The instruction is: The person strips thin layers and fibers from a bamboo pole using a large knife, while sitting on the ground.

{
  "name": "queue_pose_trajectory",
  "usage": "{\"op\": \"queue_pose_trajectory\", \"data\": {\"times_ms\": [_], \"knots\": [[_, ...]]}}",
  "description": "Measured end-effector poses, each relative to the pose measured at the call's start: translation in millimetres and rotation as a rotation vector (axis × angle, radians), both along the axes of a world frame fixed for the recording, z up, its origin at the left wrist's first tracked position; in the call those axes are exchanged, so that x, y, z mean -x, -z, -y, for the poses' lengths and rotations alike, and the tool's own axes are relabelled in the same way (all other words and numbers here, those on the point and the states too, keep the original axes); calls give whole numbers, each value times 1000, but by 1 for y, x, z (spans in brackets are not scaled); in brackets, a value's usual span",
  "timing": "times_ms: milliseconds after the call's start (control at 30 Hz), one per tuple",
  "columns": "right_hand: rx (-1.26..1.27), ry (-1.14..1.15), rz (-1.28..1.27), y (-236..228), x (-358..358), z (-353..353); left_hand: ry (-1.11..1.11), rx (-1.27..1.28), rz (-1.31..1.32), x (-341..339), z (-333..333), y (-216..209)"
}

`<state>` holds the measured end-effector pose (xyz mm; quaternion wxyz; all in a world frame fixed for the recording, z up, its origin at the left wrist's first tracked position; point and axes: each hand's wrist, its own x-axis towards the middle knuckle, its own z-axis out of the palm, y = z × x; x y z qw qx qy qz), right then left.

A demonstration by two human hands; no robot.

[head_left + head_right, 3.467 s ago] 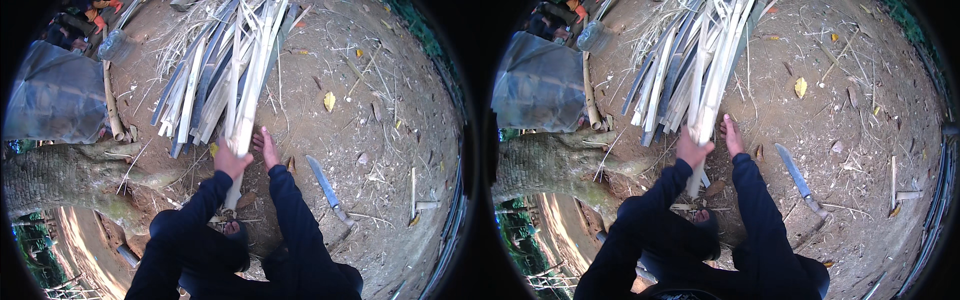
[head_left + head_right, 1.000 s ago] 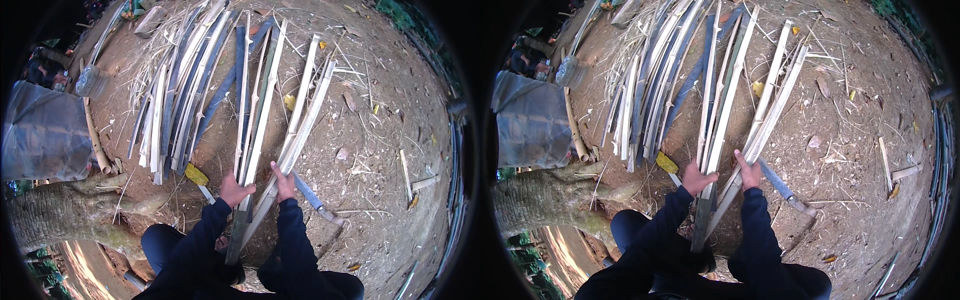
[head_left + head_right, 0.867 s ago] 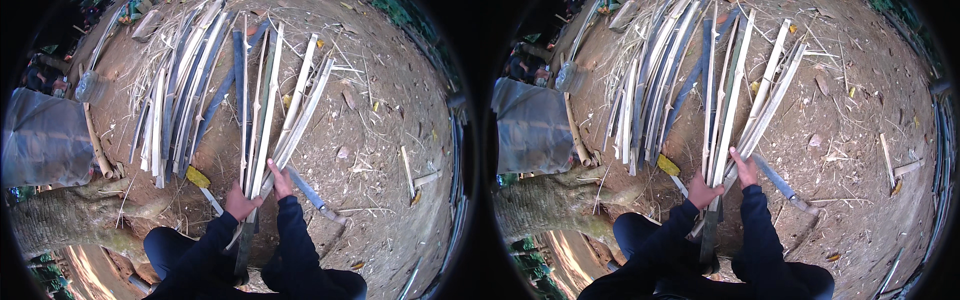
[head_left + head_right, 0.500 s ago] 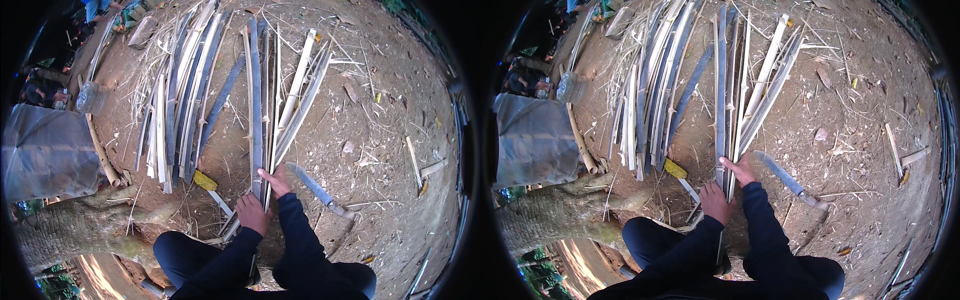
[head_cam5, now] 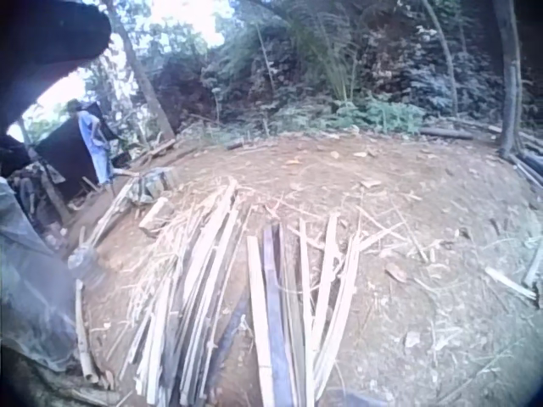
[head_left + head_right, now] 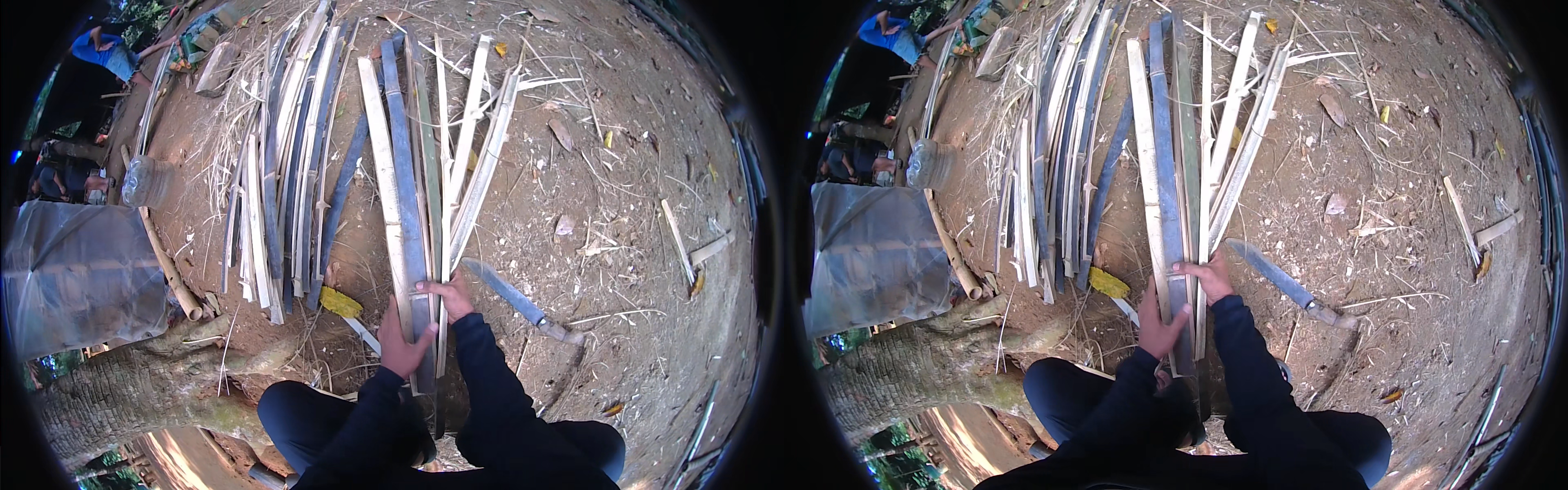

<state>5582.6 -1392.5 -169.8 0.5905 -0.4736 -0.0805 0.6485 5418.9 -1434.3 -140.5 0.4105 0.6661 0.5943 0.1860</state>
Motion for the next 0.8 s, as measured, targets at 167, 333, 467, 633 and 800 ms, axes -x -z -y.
{"op": "queue_pose_trajectory", "data": {"times_ms": [167,333,467,633,800], "knots": [[-3,-16,-80,-6,-11,11,-135,494,584,-23,-52,5],[-15,-129,205,-19,-42,21,297,133,255,-46,-35,1],[-30,-205,259,-41,-66,42,522,172,14,-65,-35,-29],[-42,-208,191,-57,-89,63,565,-167,-148,-86,-10,-56],[-19,-126,93,-106,-111,84,612,-217,-137,-113,-3,-112]]}}
